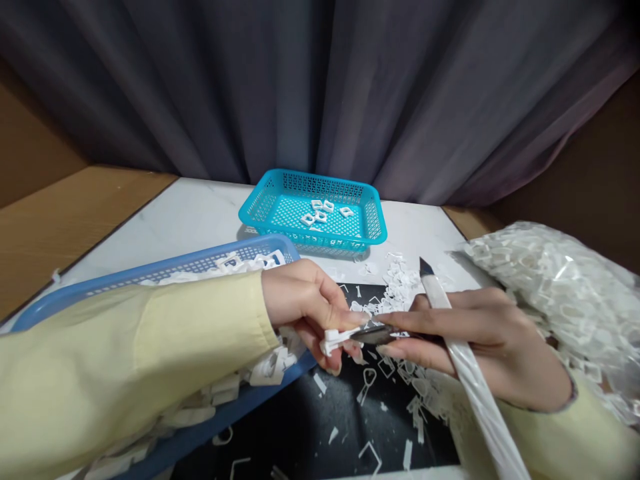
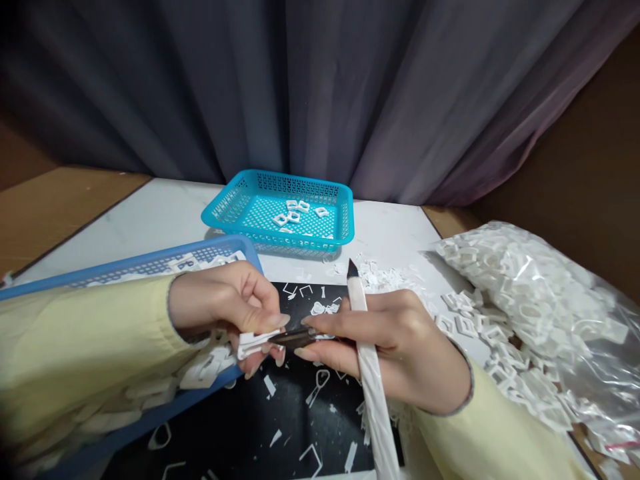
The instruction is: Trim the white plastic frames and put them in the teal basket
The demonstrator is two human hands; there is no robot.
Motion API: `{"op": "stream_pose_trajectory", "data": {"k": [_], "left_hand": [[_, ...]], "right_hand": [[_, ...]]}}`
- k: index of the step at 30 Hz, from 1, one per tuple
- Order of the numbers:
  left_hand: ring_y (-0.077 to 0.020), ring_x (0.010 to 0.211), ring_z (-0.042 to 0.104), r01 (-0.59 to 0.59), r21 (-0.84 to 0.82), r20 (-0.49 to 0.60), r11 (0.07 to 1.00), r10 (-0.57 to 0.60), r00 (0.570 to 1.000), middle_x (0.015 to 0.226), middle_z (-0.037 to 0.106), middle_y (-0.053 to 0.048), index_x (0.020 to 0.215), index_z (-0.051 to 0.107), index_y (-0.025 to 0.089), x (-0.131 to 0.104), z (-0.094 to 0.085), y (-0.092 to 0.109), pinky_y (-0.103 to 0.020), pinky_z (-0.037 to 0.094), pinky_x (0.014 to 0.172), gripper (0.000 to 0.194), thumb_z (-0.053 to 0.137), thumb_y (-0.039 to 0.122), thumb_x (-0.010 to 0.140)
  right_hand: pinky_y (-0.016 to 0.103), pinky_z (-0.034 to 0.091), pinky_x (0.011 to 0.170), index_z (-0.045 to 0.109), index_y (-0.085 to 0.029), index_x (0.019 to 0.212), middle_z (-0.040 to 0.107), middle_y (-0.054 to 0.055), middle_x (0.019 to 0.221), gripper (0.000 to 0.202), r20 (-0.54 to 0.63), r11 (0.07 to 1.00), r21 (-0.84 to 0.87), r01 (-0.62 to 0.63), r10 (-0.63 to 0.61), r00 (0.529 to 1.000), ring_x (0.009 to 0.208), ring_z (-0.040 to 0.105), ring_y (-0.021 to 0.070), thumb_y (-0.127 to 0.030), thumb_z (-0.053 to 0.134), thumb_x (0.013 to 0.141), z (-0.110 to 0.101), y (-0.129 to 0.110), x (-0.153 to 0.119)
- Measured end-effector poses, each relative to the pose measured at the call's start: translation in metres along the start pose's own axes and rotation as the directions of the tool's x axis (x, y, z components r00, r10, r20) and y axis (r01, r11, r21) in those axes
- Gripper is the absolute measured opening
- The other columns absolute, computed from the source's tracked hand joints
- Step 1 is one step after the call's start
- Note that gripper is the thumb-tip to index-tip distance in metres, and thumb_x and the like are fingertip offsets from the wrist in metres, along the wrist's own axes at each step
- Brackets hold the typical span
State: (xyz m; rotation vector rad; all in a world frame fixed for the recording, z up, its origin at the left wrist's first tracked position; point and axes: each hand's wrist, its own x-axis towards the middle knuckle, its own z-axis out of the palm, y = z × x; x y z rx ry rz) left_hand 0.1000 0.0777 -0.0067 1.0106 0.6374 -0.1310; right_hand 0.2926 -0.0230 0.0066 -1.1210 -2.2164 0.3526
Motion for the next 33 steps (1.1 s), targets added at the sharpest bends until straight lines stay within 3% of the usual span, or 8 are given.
{"op": "stream_pose_trajectory", "data": {"k": [7,15,20,33], "left_hand": [[-0.0126,0.050,0.064,0.029,0.037,0.004,0.999,-0.029,1.000,0.057,0.069,-0.006,0.061,0.068,0.009,0.0017,-0.0010,0.0005,-0.018,0.053,0.049,0.020,0.071,0.028,0.066],[-0.0131,0.051,0.064,0.049,0.046,0.013,0.998,-0.050,0.999,0.056,0.069,-0.006,0.060,0.068,0.010,0.0062,-0.0023,-0.0020,-0.019,0.053,0.050,0.021,0.070,0.029,0.067],[-0.0122,0.046,0.063,-0.011,0.018,0.013,1.000,0.011,1.000,0.055,0.069,-0.005,0.059,0.068,0.009,0.0073,-0.0024,-0.0055,-0.017,0.052,0.045,0.024,0.070,0.031,0.067],[-0.0128,0.051,0.064,0.068,0.012,0.039,0.998,-0.068,0.997,0.061,0.070,-0.006,0.060,0.068,0.008,0.0054,-0.0036,-0.0013,-0.019,0.053,0.050,0.019,0.069,0.025,0.069]], "right_hand": [[0.018,0.037,0.042,0.067,-0.009,0.091,0.057,-0.001,0.054,0.020,-0.006,0.999,0.041,0.007,-0.007,1.000,0.043,0.048,0.0048,-0.018,0.067,0.073,0.0025,0.0017,-0.0010],[0.020,0.037,0.042,0.067,-0.011,0.093,0.058,0.000,0.056,0.020,0.019,1.000,-0.006,0.021,-0.021,1.000,0.045,0.050,0.0068,-0.020,0.065,0.075,0.0037,0.0021,-0.0027],[0.019,0.035,0.040,0.067,-0.011,0.092,0.055,-0.001,0.053,0.021,-0.003,1.000,-0.001,0.026,-0.026,1.000,0.042,0.046,0.0059,-0.018,0.067,0.073,0.0015,0.0013,-0.0016],[0.019,0.036,0.041,0.066,-0.010,0.093,0.055,-0.001,0.053,0.020,0.027,1.000,0.002,0.023,-0.023,0.999,0.043,0.047,0.0058,-0.019,0.065,0.075,0.0009,0.0006,-0.0019]]}}
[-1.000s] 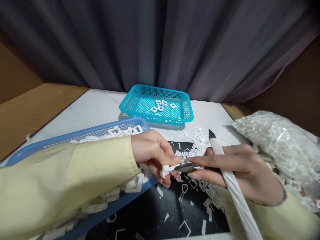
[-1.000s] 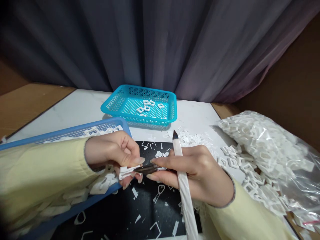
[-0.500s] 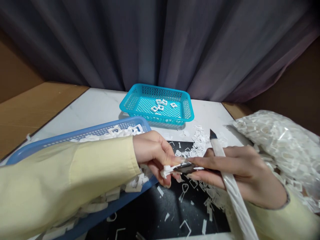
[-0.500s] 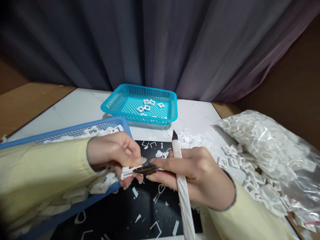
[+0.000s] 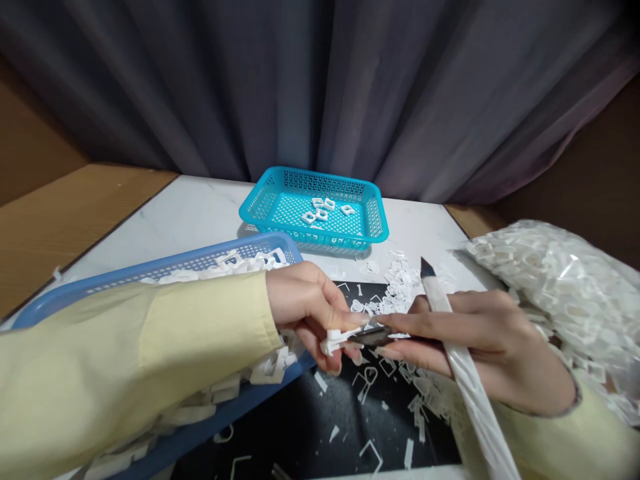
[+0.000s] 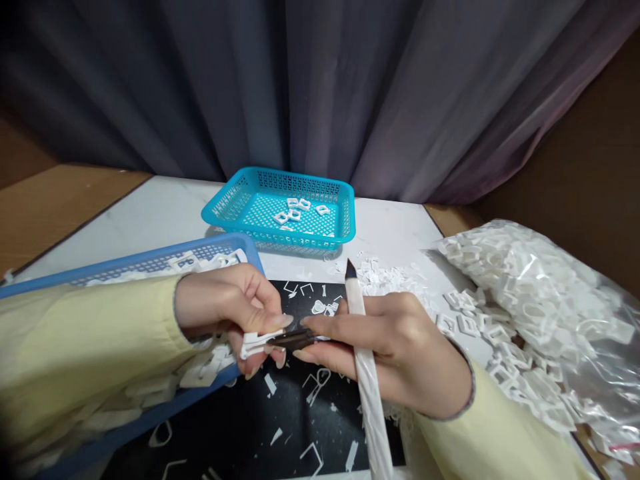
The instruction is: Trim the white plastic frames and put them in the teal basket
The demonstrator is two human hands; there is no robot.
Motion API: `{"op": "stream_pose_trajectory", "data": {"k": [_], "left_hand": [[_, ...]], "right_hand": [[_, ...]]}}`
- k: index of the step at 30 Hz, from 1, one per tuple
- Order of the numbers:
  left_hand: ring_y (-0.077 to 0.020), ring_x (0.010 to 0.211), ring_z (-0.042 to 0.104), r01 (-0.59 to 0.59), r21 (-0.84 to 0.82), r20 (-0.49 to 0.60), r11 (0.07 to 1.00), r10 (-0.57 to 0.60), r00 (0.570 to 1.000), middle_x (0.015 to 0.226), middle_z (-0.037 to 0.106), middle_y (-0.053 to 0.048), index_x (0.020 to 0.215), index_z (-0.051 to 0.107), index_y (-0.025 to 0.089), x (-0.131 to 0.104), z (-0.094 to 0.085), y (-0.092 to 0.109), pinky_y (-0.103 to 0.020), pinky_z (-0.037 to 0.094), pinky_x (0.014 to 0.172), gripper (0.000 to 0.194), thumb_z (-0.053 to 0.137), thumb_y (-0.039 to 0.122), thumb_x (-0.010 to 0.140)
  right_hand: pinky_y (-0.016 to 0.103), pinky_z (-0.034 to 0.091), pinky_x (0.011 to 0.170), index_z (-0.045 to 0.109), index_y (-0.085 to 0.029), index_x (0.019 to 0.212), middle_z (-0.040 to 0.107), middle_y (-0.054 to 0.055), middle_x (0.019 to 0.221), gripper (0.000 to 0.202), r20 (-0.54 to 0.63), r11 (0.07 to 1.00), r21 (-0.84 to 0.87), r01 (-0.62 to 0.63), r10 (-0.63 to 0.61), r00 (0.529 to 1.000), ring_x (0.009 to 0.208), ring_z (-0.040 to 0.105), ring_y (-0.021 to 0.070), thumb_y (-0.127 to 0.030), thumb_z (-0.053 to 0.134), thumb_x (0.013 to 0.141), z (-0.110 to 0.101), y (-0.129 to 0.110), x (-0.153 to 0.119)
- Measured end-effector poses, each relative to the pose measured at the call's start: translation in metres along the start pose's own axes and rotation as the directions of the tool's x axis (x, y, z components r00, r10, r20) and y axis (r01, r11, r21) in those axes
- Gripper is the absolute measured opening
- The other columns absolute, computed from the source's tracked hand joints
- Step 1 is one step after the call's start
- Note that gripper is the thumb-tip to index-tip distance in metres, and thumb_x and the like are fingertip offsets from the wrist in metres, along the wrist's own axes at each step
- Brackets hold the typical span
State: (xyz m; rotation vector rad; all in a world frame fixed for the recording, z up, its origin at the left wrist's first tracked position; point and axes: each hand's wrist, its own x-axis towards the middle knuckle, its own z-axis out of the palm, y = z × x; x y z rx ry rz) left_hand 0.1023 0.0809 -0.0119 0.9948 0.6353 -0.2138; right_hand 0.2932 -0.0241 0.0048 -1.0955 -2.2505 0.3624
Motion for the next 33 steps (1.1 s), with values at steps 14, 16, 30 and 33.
{"op": "stream_pose_trajectory", "data": {"k": [14,16,30,33], "left_hand": [[-0.0137,0.052,0.065,0.038,-0.014,0.012,0.999,-0.038,0.999,0.058,0.070,-0.005,0.064,0.070,0.008,0.003,-0.002,0.001,-0.019,0.054,0.052,0.011,0.072,0.019,0.063],[-0.0139,0.052,0.064,0.040,-0.011,0.010,0.999,-0.040,0.999,0.057,0.069,-0.006,0.064,0.070,0.008,0.003,-0.003,0.001,-0.019,0.054,0.052,0.012,0.071,0.019,0.064],[-0.0141,0.050,0.064,-0.024,-0.043,0.022,0.999,0.024,0.999,0.057,0.069,-0.007,0.064,0.070,0.008,0.007,-0.005,-0.006,-0.019,0.055,0.050,0.019,0.069,0.026,0.067],[-0.0145,0.047,0.063,-0.063,-0.039,-0.008,0.997,0.062,0.998,0.055,0.069,-0.008,0.062,0.070,0.008,0.010,-0.006,-0.011,-0.020,0.054,0.047,0.023,0.069,0.032,0.065]], "right_hand": [[0.021,0.038,0.042,0.066,-0.010,0.093,0.057,0.001,0.056,0.019,-0.012,0.999,-0.046,0.011,-0.012,1.000,0.045,0.050,0.0077,-0.021,0.063,0.076,0.003,0.001,-0.002],[0.021,0.039,0.042,0.066,-0.012,0.094,0.058,0.000,0.057,0.020,-0.016,0.998,-0.056,0.015,-0.016,1.000,0.045,0.051,0.0080,-0.022,0.063,0.077,0.004,0.002,-0.003],[0.022,0.041,0.044,0.065,-0.013,0.097,0.060,0.001,0.060,0.023,-0.054,0.998,-0.066,0.025,-0.029,0.998,0.048,0.054,0.0095,-0.019,0.064,0.075,0.008,0.002,-0.003],[0.022,0.040,0.042,0.065,-0.013,0.098,0.061,0.000,0.060,0.025,-0.062,0.997,-0.067,0.026,-0.030,0.998,0.048,0.054,0.0095,-0.019,0.065,0.074,0.008,0.002,-0.004]]}}
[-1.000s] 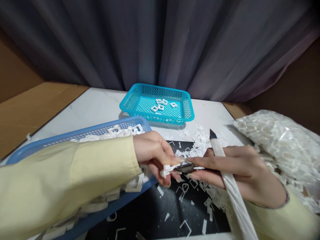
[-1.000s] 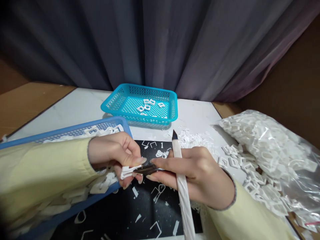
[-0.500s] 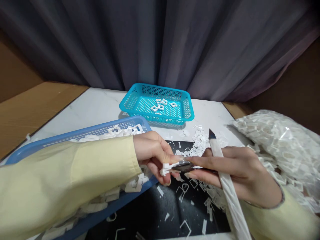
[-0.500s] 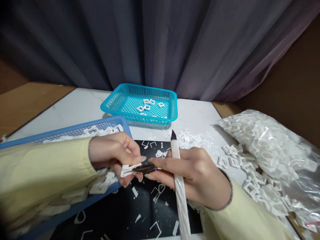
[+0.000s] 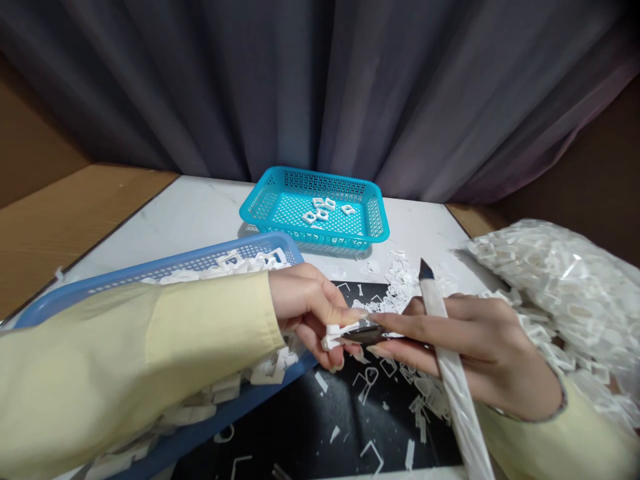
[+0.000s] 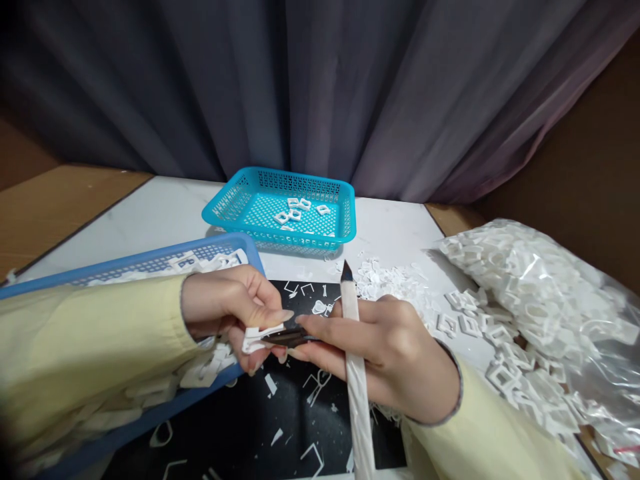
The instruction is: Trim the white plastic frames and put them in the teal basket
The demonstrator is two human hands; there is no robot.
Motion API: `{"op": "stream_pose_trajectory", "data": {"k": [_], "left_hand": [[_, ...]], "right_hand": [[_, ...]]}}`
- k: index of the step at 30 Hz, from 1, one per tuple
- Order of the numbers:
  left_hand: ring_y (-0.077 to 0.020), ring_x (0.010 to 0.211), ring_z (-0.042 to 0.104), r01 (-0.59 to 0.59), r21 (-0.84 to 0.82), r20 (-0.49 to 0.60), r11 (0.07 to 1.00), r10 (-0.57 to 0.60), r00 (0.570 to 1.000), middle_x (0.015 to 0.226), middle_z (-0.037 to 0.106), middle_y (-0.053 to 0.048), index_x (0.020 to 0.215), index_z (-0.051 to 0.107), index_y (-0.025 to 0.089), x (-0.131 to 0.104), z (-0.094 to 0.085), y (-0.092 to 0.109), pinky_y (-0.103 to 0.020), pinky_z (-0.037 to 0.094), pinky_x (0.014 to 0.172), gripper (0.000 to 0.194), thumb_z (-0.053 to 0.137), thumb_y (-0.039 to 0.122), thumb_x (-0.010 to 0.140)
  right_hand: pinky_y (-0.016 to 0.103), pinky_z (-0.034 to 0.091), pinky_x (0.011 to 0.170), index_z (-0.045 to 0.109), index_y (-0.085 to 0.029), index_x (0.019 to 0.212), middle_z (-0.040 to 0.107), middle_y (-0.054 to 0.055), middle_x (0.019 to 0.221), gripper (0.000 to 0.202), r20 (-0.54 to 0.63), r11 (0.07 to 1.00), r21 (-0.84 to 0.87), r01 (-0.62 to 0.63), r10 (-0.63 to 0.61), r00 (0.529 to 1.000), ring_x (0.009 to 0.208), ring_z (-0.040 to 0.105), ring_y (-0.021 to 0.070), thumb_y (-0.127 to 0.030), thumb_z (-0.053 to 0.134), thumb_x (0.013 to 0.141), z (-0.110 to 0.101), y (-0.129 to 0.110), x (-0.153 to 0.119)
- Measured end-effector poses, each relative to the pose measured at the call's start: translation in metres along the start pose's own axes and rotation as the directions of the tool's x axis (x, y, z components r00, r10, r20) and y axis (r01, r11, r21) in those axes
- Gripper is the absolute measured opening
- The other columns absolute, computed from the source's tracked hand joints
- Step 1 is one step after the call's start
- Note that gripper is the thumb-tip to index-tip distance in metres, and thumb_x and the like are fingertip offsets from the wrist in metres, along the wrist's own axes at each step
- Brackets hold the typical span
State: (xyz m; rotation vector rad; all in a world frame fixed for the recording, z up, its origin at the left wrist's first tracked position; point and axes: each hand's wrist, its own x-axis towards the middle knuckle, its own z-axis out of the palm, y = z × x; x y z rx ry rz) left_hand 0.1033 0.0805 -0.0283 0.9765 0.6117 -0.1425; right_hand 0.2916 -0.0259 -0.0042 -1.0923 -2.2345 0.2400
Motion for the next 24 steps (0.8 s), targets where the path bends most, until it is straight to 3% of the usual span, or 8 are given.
{"op": "stream_pose_trajectory", "data": {"k": [7,13,21,24], "left_hand": [[-0.0139,0.050,0.064,0.027,-0.022,0.009,0.999,-0.027,1.000,0.058,0.069,-0.007,0.063,0.069,0.008,0.000,0.001,0.002,-0.020,0.055,0.050,0.018,0.068,0.026,0.066],[-0.0150,0.044,0.062,-0.070,-0.066,-0.005,0.995,0.070,0.998,0.049,0.067,-0.007,0.059,0.068,0.009,0.005,0.000,-0.006,-0.020,0.054,0.044,0.023,0.068,0.031,0.066],[-0.0142,0.052,0.065,0.100,-0.060,0.005,0.993,-0.100,0.995,0.053,0.067,-0.005,0.061,0.066,0.009,-0.004,0.004,0.012,-0.022,0.056,0.055,0.015,0.069,0.022,0.067],[-0.0146,0.053,0.065,0.103,-0.075,-0.005,0.992,-0.104,0.995,0.053,0.067,-0.006,0.061,0.065,0.008,-0.005,0.005,0.014,-0.023,0.055,0.057,0.017,0.067,0.022,0.070]], "right_hand": [[0.021,0.039,0.042,0.065,-0.014,0.098,0.063,0.001,0.063,0.024,-0.002,0.999,-0.032,-0.004,0.004,1.000,0.048,0.053,0.0084,-0.019,0.065,0.075,0.000,0.000,0.000],[0.021,0.036,0.038,0.065,-0.016,0.099,0.059,-0.002,0.056,0.023,-0.013,0.995,-0.097,0.003,-0.005,1.000,0.042,0.048,0.0069,-0.021,0.063,0.077,0.001,-0.001,0.000],[0.021,0.039,0.041,0.063,-0.016,0.100,0.061,-0.001,0.061,0.021,-0.017,0.991,-0.134,0.018,-0.020,1.000,0.047,0.052,0.0066,-0.023,0.059,0.081,0.003,-0.003,-0.001],[0.021,0.042,0.044,0.063,-0.014,0.099,0.064,0.000,0.067,0.021,-0.021,0.985,-0.165,0.039,-0.043,0.999,0.052,0.056,0.0070,-0.022,0.059,0.080,0.004,-0.003,-0.002]]}}
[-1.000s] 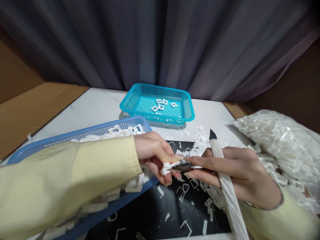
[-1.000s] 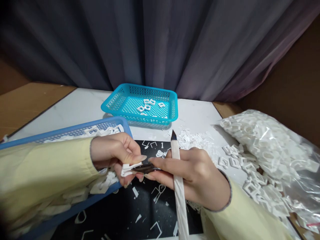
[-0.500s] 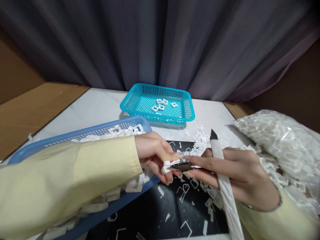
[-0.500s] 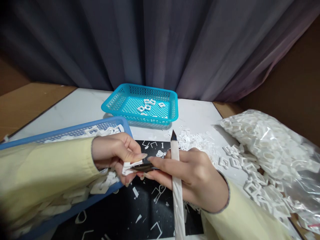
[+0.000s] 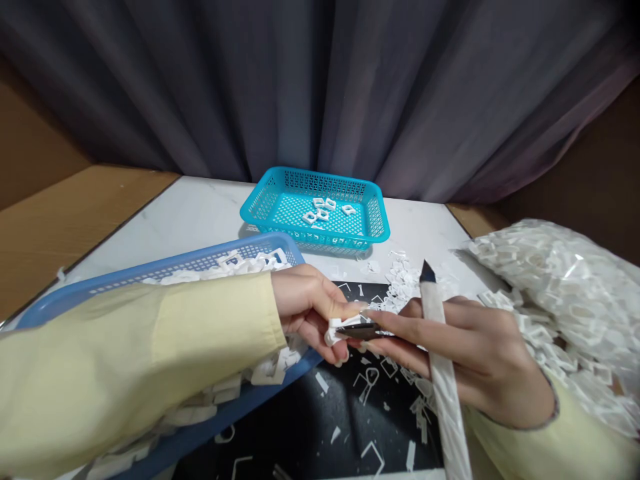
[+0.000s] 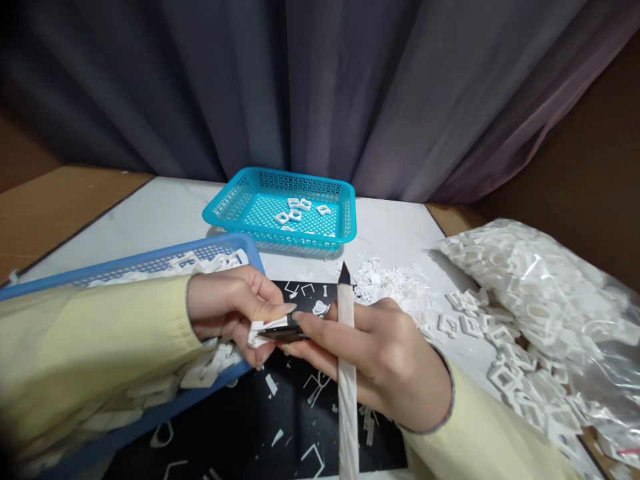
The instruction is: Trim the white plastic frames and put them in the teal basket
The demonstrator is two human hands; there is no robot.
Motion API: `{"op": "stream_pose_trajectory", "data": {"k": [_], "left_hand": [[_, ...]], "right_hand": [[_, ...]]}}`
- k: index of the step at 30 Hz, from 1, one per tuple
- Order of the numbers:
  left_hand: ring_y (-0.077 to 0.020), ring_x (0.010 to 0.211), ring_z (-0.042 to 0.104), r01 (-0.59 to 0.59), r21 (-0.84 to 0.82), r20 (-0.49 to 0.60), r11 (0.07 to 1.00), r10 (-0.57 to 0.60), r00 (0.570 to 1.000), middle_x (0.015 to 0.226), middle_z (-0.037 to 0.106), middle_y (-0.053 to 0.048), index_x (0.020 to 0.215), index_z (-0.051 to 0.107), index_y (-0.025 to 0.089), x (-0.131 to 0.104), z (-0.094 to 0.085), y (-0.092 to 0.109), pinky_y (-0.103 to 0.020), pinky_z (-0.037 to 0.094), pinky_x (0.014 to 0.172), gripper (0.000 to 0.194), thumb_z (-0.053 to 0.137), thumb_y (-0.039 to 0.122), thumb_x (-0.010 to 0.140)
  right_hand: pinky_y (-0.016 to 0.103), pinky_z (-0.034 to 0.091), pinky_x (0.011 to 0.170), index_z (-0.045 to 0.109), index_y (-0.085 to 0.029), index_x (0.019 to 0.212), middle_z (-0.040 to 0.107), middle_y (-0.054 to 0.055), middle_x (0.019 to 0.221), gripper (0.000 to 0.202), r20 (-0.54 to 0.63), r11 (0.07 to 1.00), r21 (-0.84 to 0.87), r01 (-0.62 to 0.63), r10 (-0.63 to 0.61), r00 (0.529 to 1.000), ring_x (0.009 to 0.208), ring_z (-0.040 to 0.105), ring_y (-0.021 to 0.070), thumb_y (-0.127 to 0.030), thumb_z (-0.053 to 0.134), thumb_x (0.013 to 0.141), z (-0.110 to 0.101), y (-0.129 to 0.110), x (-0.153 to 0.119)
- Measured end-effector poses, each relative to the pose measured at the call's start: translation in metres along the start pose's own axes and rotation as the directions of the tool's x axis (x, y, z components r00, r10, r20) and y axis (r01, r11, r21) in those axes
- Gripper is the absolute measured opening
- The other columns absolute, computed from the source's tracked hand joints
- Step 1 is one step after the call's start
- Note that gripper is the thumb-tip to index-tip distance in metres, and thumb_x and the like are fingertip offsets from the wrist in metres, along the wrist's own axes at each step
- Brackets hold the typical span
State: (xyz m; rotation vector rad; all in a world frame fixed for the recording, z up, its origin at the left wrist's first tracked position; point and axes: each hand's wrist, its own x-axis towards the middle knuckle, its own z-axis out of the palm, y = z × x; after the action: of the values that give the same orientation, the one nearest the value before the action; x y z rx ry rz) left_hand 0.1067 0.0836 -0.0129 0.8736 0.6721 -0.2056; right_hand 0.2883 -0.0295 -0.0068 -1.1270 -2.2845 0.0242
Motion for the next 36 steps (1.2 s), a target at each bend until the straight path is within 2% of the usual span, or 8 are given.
{"op": "stream_pose_trajectory", "data": {"k": [6,16,23,25,27,29,33,36], "left_hand": [[-0.0154,0.053,0.065,-0.006,-0.015,-0.028,1.000,0.006,1.000,0.051,0.066,-0.006,0.060,0.062,0.008,0.002,0.000,-0.002,-0.024,0.054,0.057,0.017,0.074,0.021,0.062],[-0.0157,0.051,0.064,-0.038,-0.002,-0.069,0.999,0.037,0.997,0.049,0.066,-0.005,0.058,0.062,0.009,0.002,0.001,-0.002,-0.024,0.054,0.056,0.022,0.076,0.025,0.058],[-0.0147,0.050,0.065,-0.152,0.033,-0.082,0.988,0.155,0.985,0.053,0.067,-0.007,0.058,0.064,0.008,-0.002,0.002,-0.001,-0.021,0.053,0.053,0.017,0.072,0.021,0.065],[-0.0132,0.049,0.064,-0.193,0.044,-0.096,0.980,0.196,0.976,0.055,0.068,-0.007,0.058,0.064,0.008,-0.004,0.004,0.000,-0.019,0.051,0.050,0.016,0.072,0.021,0.064],[-0.0122,0.048,0.063,-0.222,0.061,-0.130,0.973,0.228,0.965,0.059,0.069,-0.007,0.056,0.064,0.008,-0.006,0.006,0.001,-0.019,0.050,0.049,0.018,0.072,0.022,0.064],[-0.0119,0.049,0.063,-0.240,0.078,-0.168,0.968,0.250,0.954,0.061,0.069,-0.007,0.053,0.062,0.009,-0.008,0.008,0.001,-0.020,0.049,0.049,0.021,0.072,0.025,0.064],[-0.0121,0.049,0.063,-0.250,0.100,-0.184,0.963,0.265,0.947,0.062,0.069,-0.007,0.053,0.062,0.009,-0.009,0.008,0.001,-0.020,0.047,0.048,0.023,0.072,0.027,0.063],[-0.0131,0.052,0.063,-0.267,0.100,-0.166,0.959,0.280,0.945,0.065,0.070,-0.008,0.055,0.062,0.009,-0.007,0.007,0.000,-0.022,0.048,0.050,0.022,0.072,0.026,0.063]], "right_hand": [[0.023,0.042,0.044,0.063,-0.014,0.098,0.064,0.000,0.069,0.019,-0.011,0.998,-0.055,0.004,-0.005,1.000,0.055,0.057,0.0075,-0.021,0.058,0.081,0.003,-0.002,0.001],[0.023,0.044,0.044,0.062,-0.016,0.100,0.066,0.001,0.071,0.021,-0.039,0.997,-0.071,-0.012,0.009,0.999,0.057,0.059,0.0088,-0.023,0.058,0.081,0.007,-0.002,-0.002],[0.021,0.045,0.042,0.066,-0.017,0.094,0.067,0.002,0.067,0.021,-0.126,0.996,-0.030,-0.081,0.076,0.989,0.046,0.056,0.0086,-0.024,0.065,0.075,-0.017,-0.006,0.002],[0.022,0.039,0.037,0.067,-0.017,0.093,0.062,0.000,0.057,0.020,-0.057,0.997,-0.047,-0.068,0.065,0.996,0.040,0.051,0.0079,-0.026,0.064,0.076,-0.027,0.000,0.002],[0.023,0.033,0.036,0.067,-0.017,0.093,0.056,-0.001,0.051,0.019,0.099,0.998,-0.049,-0.041,0.045,0.994,0.037,0.047,0.0074,-0.028,0.060,0.079,-0.035,0.007,0.000],[0.024,0.031,0.039,0.065,-0.018,0.097,0.057,0.001,0.055,0.021,0.266,0.998,-0.045,-0.039,0.049,0.963,0.040,0.048,0.0084,-0.029,0.055,0.083,-0.035,0.015,-0.002],[0.024,0.032,0.045,0.063,-0.019,0.098,0.058,0.001,0.058,0.022,0.515,0.997,-0.032,-0.072,0.078,0.854,0.046,0.049,0.0102,-0.032,0.051,0.084,-0.011,0.025,-0.004],[0.022,0.034,0.047,0.066,-0.018,0.086,0.059,0.001,0.058,0.015,0.547,0.997,-0.023,-0.072,0.072,0.834,0.050,0.052,0.0102,-0.029,0.058,0.079,0.017,0.030,-0.003]]}}
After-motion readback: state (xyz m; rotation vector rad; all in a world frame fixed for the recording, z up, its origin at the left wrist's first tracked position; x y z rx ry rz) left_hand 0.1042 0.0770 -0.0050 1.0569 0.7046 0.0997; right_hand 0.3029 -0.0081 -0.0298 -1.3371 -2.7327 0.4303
